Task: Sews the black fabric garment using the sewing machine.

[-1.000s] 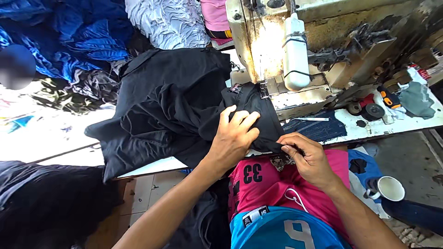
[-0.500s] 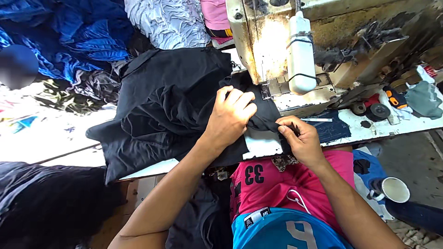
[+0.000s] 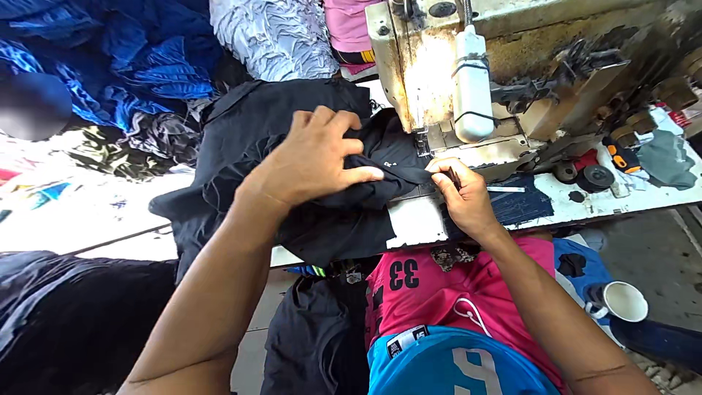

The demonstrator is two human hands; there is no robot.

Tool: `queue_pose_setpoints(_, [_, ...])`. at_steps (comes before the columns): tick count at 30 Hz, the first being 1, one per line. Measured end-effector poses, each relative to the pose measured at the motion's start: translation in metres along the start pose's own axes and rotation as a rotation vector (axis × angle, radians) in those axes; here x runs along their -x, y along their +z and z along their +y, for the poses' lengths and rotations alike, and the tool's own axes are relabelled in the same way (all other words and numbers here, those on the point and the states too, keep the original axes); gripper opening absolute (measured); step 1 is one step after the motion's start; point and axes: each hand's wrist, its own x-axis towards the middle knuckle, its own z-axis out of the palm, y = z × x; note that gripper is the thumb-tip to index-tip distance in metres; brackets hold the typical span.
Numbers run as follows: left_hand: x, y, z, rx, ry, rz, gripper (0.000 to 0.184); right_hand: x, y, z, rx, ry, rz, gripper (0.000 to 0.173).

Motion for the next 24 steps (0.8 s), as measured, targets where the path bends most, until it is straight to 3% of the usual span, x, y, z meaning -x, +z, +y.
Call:
queue_pose_setpoints(3, [0.012, -0.018, -0.005, 0.078, 0.043, 0.071, 0.049, -0.005, -0.004, -0.003, 0.072, -0.012, -0.036, 0.015])
queue_pose_setpoints(7, [0.032, -0.029, 0.049, 0.440, 0.259, 0.250, 0.022, -0.006, -0.022, -0.020, 0.148, -0.082, -0.245, 0.015])
queue_pose_setpoints(10, [0.041, -0.004, 0.083, 0.684, 0.348, 0.234, 0.015, 0.012, -0.036, -0.038, 0.041, -0.111, -0.429, 0.014])
queue_pose_setpoints(13, [0.037, 0.030, 0.108, 0.795, 0.288, 0.273, 0.013, 0.043, -0.038, -0.039, 0.022, -0.096, -0.385, 0.017])
queue_pose_setpoints(16, [0.025, 0.063, 0.125, 0.425, 0.164, 0.402, 0.043, 0.064, -0.037, -0.031, -0.003, -0.037, -0.261, 0.018])
queue_pose_setpoints(18, [0.017, 0.084, 0.121, 0.162, 0.121, 0.368, 0.050, 0.072, -0.036, -0.031, -0.006, 0.000, -0.200, 0.017])
queue_pose_setpoints(22, [0.013, 0.092, 0.105, 0.061, 0.049, 0.389, 0.016, 0.078, -0.034, -0.035, -0.012, 0.011, -0.139, 0.016])
queue_pose_setpoints(24, [0.016, 0.080, 0.104, 0.058, 0.039, 0.344, 0.012, 0.080, -0.034, -0.035, -0.041, 0.031, -0.121, 0.015])
